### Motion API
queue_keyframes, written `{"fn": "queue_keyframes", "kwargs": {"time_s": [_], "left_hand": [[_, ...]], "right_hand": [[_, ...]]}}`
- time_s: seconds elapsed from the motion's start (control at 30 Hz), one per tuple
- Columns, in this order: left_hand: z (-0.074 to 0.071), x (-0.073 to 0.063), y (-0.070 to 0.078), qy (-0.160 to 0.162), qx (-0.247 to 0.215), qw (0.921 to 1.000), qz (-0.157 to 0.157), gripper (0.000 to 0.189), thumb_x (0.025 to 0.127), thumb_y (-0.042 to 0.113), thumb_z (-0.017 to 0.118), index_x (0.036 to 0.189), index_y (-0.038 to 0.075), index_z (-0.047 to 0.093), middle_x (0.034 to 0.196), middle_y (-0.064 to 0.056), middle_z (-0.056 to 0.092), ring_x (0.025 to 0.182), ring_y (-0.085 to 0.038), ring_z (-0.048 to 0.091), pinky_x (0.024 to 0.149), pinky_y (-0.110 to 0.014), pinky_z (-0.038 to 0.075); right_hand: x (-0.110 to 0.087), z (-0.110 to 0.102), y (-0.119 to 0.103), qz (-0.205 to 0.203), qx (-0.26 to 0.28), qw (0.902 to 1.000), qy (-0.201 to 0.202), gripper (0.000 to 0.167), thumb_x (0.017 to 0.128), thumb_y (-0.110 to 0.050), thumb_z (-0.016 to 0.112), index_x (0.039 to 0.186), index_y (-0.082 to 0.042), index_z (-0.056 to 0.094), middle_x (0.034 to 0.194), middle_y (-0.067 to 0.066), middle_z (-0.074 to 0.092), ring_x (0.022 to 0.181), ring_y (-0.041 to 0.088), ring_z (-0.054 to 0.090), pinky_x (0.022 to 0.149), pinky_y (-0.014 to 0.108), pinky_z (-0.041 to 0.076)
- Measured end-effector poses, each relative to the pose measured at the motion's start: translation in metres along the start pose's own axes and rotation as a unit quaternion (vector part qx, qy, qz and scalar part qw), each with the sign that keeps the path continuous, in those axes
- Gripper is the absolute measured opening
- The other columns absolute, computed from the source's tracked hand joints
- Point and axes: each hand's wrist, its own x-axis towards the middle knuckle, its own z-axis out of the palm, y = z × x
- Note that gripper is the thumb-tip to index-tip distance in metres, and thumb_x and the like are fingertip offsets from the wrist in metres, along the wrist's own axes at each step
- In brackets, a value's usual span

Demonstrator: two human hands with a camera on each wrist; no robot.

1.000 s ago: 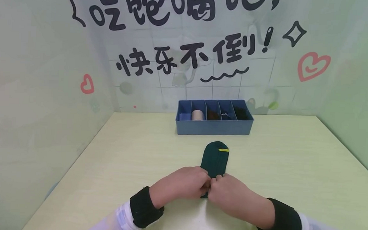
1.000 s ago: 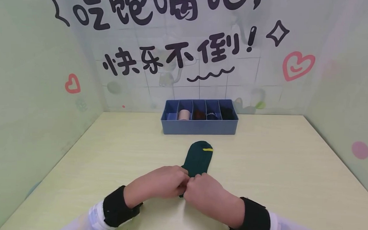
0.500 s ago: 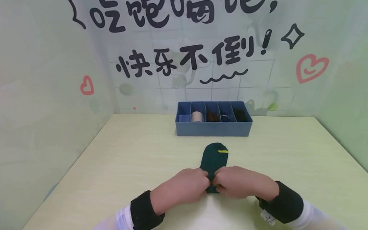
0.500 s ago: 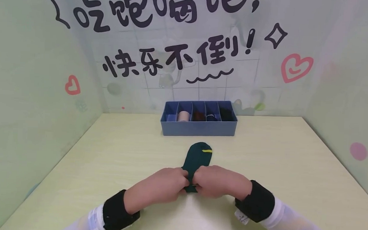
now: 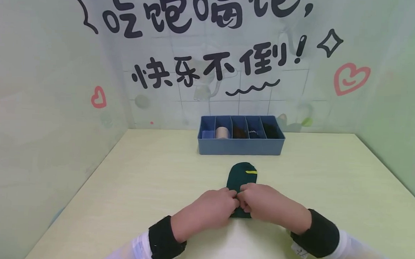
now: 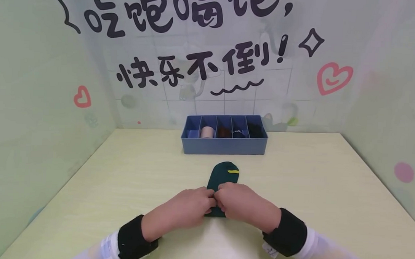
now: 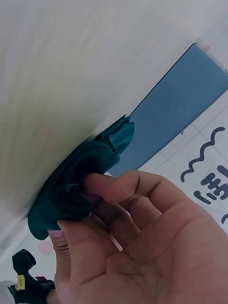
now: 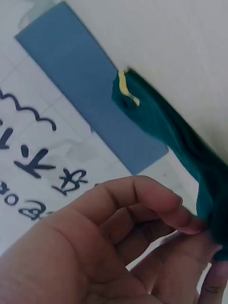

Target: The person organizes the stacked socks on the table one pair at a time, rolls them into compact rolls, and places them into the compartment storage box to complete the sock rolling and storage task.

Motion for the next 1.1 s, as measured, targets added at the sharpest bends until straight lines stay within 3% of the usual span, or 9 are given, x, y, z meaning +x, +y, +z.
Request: {"fn": "queue_keyframes", "kwargs": {"time_s": [0.17, 0.27, 0.37, 0.5, 0.67, 0.8, 0.93, 1.1], "left_hand": [[0.002, -0.001, 0.000, 0.010, 0.000, 0.9999, -0.004, 0.011, 0.097, 0.022, 0.075, 0.107, 0.022, 0.079, 0.090, 0.007, 0.066, 0.076, -0.008, 0.051, 0.064, -0.020, 0.047], [0.001, -0.002, -0.001, 0.012, -0.030, 0.9995, -0.005, 0.005, 0.098, 0.018, 0.073, 0.097, 0.020, 0.078, 0.083, 0.006, 0.063, 0.072, -0.007, 0.049, 0.062, -0.021, 0.045], [0.001, -0.002, -0.003, 0.006, -0.066, 0.9978, -0.005, 0.013, 0.099, 0.014, 0.070, 0.087, 0.017, 0.073, 0.075, 0.006, 0.057, 0.068, -0.007, 0.046, 0.062, -0.020, 0.041], [0.000, 0.001, -0.006, -0.003, -0.105, 0.9944, -0.010, 0.009, 0.098, 0.011, 0.072, 0.090, 0.014, 0.066, 0.070, 0.005, 0.052, 0.064, -0.009, 0.045, 0.060, -0.021, 0.038], [0.001, 0.002, -0.008, 0.010, -0.083, 0.9964, -0.007, 0.013, 0.098, 0.013, 0.074, 0.110, 0.013, 0.070, 0.084, 0.001, 0.063, 0.071, -0.007, 0.050, 0.064, -0.019, 0.045], [0.000, 0.001, -0.007, 0.019, -0.055, 0.9982, -0.014, 0.010, 0.100, 0.018, 0.073, 0.109, 0.014, 0.072, 0.089, 0.000, 0.067, 0.074, -0.008, 0.050, 0.066, -0.019, 0.047], [-0.001, -0.001, -0.007, 0.018, -0.026, 0.9994, -0.012, 0.015, 0.101, 0.027, 0.073, 0.108, 0.014, 0.071, 0.089, 0.002, 0.070, 0.077, -0.010, 0.050, 0.068, -0.019, 0.046], [-0.001, 0.000, -0.008, 0.003, -0.023, 0.9997, 0.004, 0.023, 0.102, 0.031, 0.074, 0.116, 0.013, 0.069, 0.093, 0.001, 0.069, 0.076, -0.007, 0.054, 0.074, -0.018, 0.052]], "right_hand": [[-0.004, 0.002, -0.011, -0.018, -0.093, 0.9952, 0.021, 0.017, 0.088, -0.002, 0.082, 0.077, -0.012, 0.074, 0.069, -0.003, 0.056, 0.064, 0.009, 0.047, 0.061, 0.023, 0.048], [-0.007, 0.004, -0.016, -0.022, -0.119, 0.9926, 0.014, 0.008, 0.089, -0.011, 0.083, 0.083, -0.009, 0.078, 0.072, -0.001, 0.060, 0.065, 0.010, 0.049, 0.062, 0.025, 0.051], [-0.009, 0.004, -0.019, -0.027, -0.133, 0.9907, 0.012, 0.010, 0.088, -0.014, 0.084, 0.085, -0.008, 0.078, 0.074, 0.001, 0.062, 0.065, 0.012, 0.047, 0.062, 0.026, 0.050], [-0.008, 0.006, -0.017, -0.039, -0.143, 0.9886, 0.028, 0.009, 0.087, -0.012, 0.084, 0.084, -0.008, 0.076, 0.074, 0.001, 0.063, 0.064, 0.012, 0.048, 0.061, 0.027, 0.050], [-0.003, 0.005, -0.006, -0.047, -0.085, 0.9948, 0.030, 0.013, 0.086, -0.010, 0.082, 0.077, -0.012, 0.073, 0.068, -0.003, 0.058, 0.060, 0.008, 0.046, 0.059, 0.024, 0.047], [0.003, 0.002, 0.006, -0.027, 0.015, 0.9995, -0.001, 0.026, 0.089, -0.007, 0.078, 0.068, -0.015, 0.066, 0.061, -0.009, 0.046, 0.057, 0.004, 0.040, 0.057, 0.020, 0.039], [0.007, 0.001, 0.013, 0.013, 0.098, 0.9946, -0.033, 0.034, 0.090, -0.005, 0.072, 0.062, -0.018, 0.058, 0.058, -0.011, 0.036, 0.052, 0.003, 0.037, 0.054, 0.020, 0.030], [0.007, 0.001, 0.012, 0.050, 0.114, 0.9908, -0.054, 0.027, 0.093, -0.006, 0.072, 0.068, -0.016, 0.065, 0.067, -0.006, 0.043, 0.064, 0.009, 0.042, 0.059, 0.022, 0.033]]}}
